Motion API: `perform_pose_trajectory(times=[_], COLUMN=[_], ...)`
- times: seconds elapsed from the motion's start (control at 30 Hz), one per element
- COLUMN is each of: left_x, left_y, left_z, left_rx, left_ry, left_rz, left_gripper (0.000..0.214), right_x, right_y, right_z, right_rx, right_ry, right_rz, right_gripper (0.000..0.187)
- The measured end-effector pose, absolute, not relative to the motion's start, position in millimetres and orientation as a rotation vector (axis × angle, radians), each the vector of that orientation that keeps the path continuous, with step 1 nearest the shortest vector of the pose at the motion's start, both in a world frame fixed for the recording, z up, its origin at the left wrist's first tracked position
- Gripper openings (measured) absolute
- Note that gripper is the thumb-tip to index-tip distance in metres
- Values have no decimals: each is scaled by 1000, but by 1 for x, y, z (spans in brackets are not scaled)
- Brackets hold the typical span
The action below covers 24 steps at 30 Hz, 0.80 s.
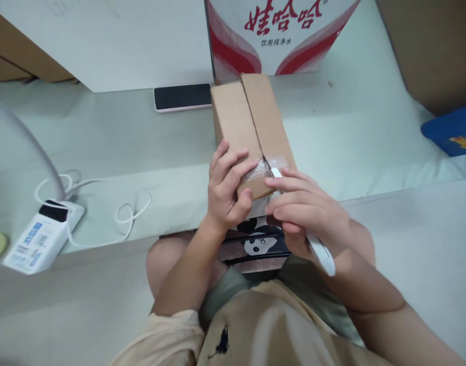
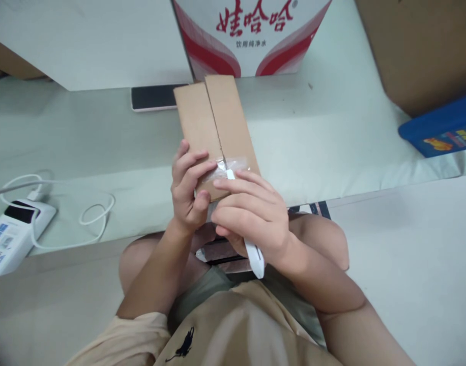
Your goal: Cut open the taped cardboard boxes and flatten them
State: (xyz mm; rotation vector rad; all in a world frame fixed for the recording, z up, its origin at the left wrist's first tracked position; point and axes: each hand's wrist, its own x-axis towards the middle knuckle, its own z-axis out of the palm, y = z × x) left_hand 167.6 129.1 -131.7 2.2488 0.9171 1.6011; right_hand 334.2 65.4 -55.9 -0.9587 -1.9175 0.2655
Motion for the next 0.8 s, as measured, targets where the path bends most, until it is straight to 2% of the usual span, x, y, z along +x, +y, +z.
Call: perform_pose_trajectory(times=[0.1,0.27,0.8], left_x=[169,168,165], left_y=[128,128,130], left_z=[-132,-132,-134], left_rx=[2253,2264,2277], left_ry=[951,958,1042], left_rz=[1598,1633,1608], left_gripper=[43,39,46], right_x=[329,328,322], right_y=[66,59,75], right_z=[-60,-48,-67], right_rx=[-849,-939,-835], right_ry=[-1848,-1961,-1776], right_rz=[185,235,239], right_gripper=[21,29,28])
